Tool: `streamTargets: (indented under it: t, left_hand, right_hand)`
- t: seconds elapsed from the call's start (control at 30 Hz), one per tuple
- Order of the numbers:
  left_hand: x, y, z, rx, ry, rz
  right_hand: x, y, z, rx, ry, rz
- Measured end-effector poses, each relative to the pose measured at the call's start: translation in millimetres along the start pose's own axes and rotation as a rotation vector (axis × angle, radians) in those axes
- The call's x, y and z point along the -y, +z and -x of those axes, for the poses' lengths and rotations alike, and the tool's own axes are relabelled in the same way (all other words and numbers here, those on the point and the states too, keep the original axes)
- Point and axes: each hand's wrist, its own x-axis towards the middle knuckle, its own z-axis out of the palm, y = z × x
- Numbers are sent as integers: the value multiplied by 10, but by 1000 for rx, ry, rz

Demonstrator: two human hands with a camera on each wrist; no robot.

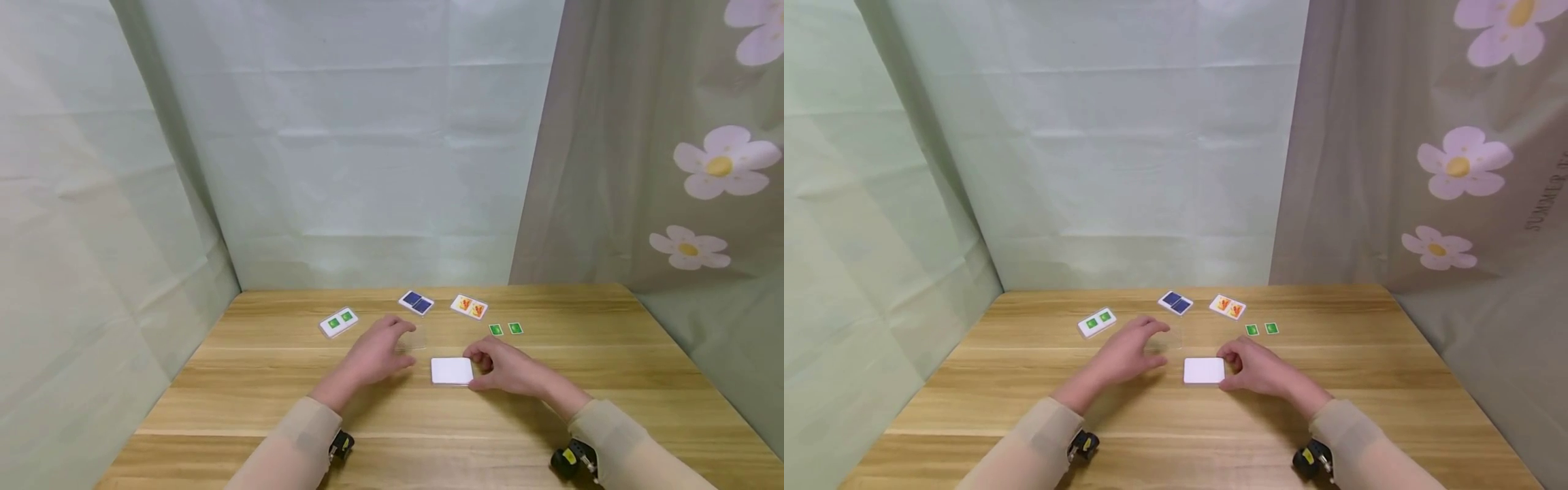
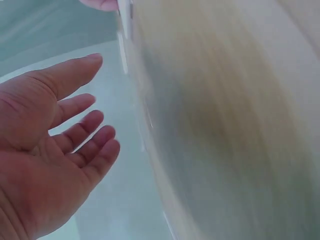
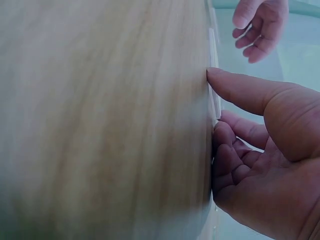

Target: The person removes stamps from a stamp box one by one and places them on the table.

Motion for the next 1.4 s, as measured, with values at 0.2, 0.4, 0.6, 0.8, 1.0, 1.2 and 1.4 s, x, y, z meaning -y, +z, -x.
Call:
streamTargets:
  t: [0.2,0.4,0.6,0.8,1.0,1.2,1.4]
  left_hand:
    - [140,-29,-22,-32,25,-43]
    - [267,-44,-46,-24,35,-52]
    - [346,-39,-60,16,12,-60]
    - [381,-26,-79,38,-12,-53]
    - [414,-5,-102,53,-13,-34]
    - [441,3,-113,68,-17,-39]
    - [468,10,-127,69,-36,-27]
  right_hand:
    - [10,4,2,-2,5,-5]
    - [0,3,1,-10,9,1]
    - [-7,8,3,-13,17,-6]
    - [8,9,11,-11,12,-16]
    - [12,15,15,-11,11,-23]
    - [5,22,10,-13,16,-23]
    - [0,25,11,-15,16,-20]
